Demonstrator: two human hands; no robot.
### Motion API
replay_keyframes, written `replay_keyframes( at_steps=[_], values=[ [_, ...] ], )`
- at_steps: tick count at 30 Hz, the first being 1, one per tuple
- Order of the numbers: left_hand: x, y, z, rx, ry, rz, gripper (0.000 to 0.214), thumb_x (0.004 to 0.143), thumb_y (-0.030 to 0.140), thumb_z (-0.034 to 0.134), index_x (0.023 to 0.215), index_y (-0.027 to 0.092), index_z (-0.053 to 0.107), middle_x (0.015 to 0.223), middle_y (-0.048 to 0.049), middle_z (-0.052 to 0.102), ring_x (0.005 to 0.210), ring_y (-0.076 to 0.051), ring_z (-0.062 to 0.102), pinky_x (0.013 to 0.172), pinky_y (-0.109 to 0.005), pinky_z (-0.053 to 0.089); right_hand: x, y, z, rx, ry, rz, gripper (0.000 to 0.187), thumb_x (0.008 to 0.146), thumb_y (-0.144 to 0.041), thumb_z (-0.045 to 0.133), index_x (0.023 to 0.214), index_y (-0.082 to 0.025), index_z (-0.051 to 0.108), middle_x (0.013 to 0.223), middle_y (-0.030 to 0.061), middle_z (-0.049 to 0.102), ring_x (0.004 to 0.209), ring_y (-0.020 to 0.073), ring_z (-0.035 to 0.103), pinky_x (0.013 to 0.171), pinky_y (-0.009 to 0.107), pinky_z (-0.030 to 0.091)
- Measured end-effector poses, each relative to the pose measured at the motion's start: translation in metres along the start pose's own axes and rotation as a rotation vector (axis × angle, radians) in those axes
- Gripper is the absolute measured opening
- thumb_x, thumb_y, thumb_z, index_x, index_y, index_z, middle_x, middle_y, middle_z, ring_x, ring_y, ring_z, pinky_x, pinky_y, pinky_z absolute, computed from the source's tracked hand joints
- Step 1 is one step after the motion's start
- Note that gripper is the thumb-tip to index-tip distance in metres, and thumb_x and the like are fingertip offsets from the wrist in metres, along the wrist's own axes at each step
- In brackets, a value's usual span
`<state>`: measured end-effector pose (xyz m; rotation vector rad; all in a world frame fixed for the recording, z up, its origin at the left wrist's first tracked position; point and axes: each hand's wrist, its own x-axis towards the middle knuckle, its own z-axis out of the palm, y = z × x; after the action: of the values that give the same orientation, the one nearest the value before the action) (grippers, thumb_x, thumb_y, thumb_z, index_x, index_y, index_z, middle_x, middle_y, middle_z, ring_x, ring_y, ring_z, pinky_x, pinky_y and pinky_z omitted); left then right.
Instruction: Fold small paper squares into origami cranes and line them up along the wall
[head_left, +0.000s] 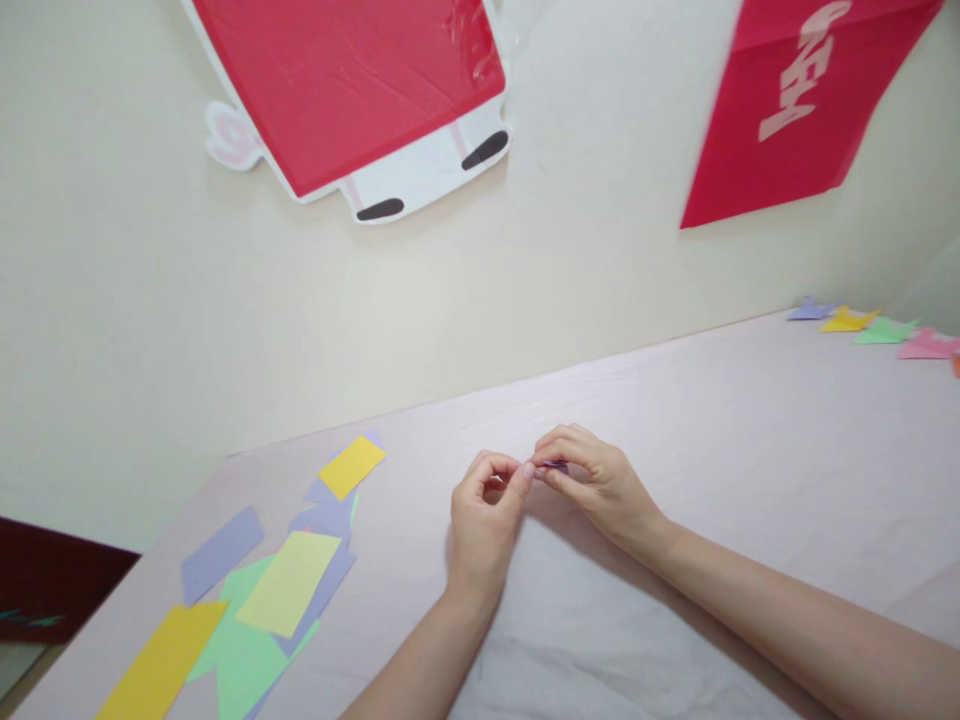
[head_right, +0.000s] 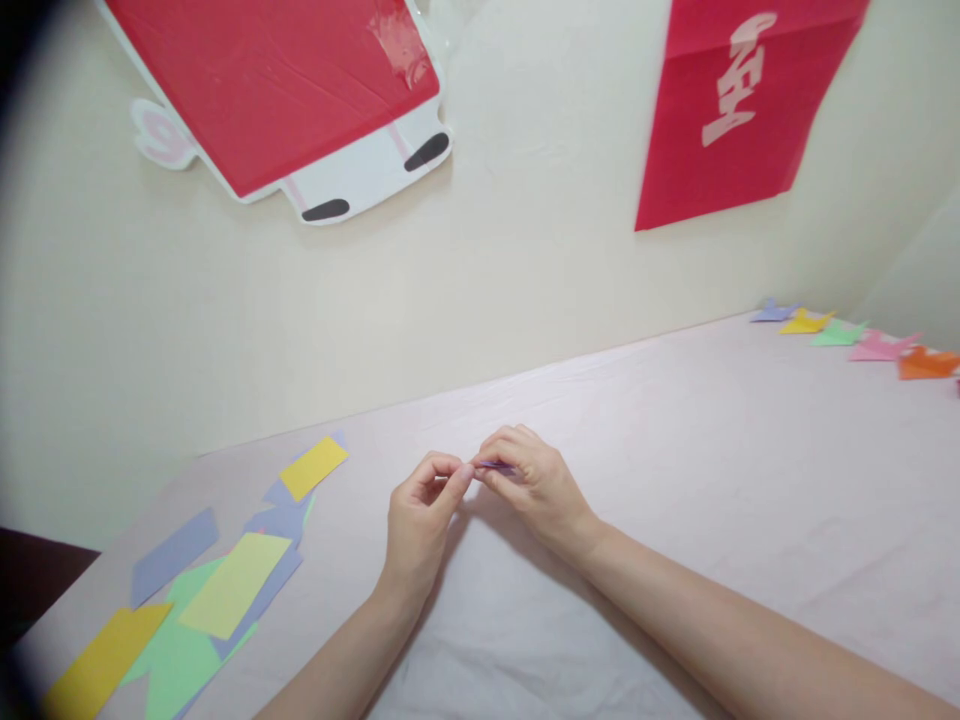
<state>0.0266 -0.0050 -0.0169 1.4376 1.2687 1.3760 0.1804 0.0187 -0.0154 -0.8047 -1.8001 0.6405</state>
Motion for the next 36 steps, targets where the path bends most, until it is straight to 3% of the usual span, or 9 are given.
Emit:
replay_keyframes(
  at_steps=[5,11,23,30,36],
  values=[
    [-0.0003,0.0018,0.0003,-0.017,0.028,0.017,0.016,0.082,0.029,0.065,0.071,0.018,0.06,0.072,0.0021,0.057,0.069,-0.013,0.052,0.062,-0.022,0.039,-0.0002,0.0015,0.0012,-0.042,-0.004,-0.032,0.01,0.091,-0.021,0.061,0.085,-0.022,0.07,0.081,0.0034,0.067,0.083,0.019,0.059,0.076,0.032,0.046],
    [0.0002,0.0033,0.0,-0.05,-0.036,-0.085,0.019,0.083,0.033,0.062,0.074,0.018,0.064,0.068,0.0021,0.058,0.065,-0.013,0.052,0.062,-0.023,0.038,0.0011,0.003,-0.0002,-0.055,-0.007,-0.047,0.013,0.092,-0.021,0.058,0.084,-0.022,0.069,0.079,0.0039,0.066,0.081,0.0192,0.059,0.073,0.032,0.047],
    [0.0018,0.007,-0.0013,-0.133,-0.044,-0.131,0.02,0.079,0.034,0.067,0.069,0.017,0.064,0.064,0.0034,0.054,0.063,-0.012,0.047,0.065,-0.022,0.038,0.0019,0.0031,-0.004,-0.172,-0.029,-0.159,0.018,0.095,-0.025,0.054,0.088,-0.022,0.07,0.082,0.0054,0.067,0.082,0.0195,0.058,0.074,0.032,0.047],
    [0.0046,0.0067,-0.0014,-0.253,-0.105,-0.251,0.024,0.075,0.038,0.071,0.07,0.016,0.065,0.064,0.0015,0.055,0.061,-0.011,0.048,0.06,-0.022,0.039,0.0018,0.0015,-0.0052,-0.146,-0.015,-0.161,0.018,0.094,-0.02,0.053,0.088,-0.022,0.07,0.082,0.0056,0.067,0.082,0.0194,0.059,0.075,0.033,0.048],
    [0.0044,0.0089,-0.0012,-0.338,-0.086,-0.329,0.027,0.069,0.039,0.077,0.068,0.015,0.066,0.067,0.0004,0.056,0.062,-0.01,0.048,0.058,-0.02,0.039,0.002,0.003,-0.0056,-0.144,-0.009,-0.15,0.016,0.093,-0.019,0.054,0.089,-0.023,0.07,0.083,0.0055,0.068,0.083,0.0196,0.06,0.076,0.033,0.048]
  ],
)
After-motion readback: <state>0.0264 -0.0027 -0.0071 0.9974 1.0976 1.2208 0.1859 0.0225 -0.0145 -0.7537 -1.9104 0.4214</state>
